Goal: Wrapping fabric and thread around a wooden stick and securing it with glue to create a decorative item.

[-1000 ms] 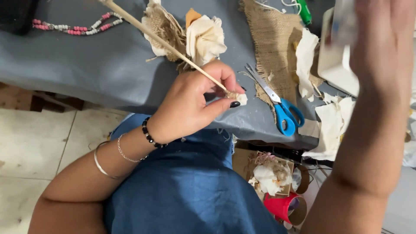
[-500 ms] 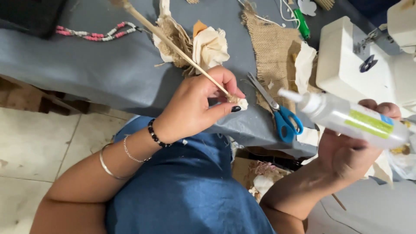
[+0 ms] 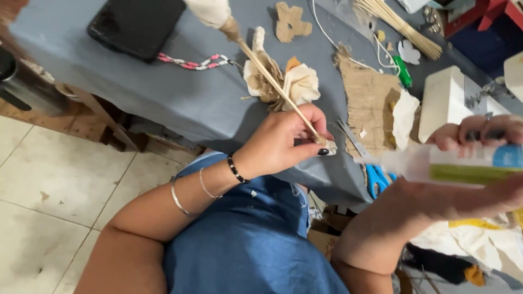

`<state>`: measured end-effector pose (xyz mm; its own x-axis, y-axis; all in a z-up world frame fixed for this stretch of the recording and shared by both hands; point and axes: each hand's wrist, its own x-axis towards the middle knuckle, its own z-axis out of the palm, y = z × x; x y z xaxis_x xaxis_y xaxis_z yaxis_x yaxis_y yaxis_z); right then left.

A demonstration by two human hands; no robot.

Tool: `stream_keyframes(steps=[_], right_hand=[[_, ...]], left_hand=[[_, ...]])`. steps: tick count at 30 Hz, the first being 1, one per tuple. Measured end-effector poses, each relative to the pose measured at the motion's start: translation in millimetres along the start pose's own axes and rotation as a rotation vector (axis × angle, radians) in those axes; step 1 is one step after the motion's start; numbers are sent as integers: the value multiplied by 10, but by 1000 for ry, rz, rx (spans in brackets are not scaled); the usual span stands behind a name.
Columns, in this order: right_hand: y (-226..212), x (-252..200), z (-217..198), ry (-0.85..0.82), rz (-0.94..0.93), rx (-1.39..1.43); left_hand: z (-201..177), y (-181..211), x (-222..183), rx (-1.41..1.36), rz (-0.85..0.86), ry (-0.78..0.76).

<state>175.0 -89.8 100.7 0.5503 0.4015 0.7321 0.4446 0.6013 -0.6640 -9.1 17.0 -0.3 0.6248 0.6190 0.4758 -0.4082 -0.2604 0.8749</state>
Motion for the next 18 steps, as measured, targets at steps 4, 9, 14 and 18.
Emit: stream_keyframes(steps=[4, 9, 14, 18], right_hand=[[-152, -201, 449, 38, -121, -405], [99, -6, 207, -312, -60, 257], [152, 45, 270, -396, -88, 211], [156, -5, 405, -356, -72, 212]], left_hand=[[-6, 35, -2, 7, 35, -23], [-51, 75, 7, -12, 2, -56], [-60, 35, 3, 78, 34, -43], [-46, 25, 5, 86, 14, -38]])
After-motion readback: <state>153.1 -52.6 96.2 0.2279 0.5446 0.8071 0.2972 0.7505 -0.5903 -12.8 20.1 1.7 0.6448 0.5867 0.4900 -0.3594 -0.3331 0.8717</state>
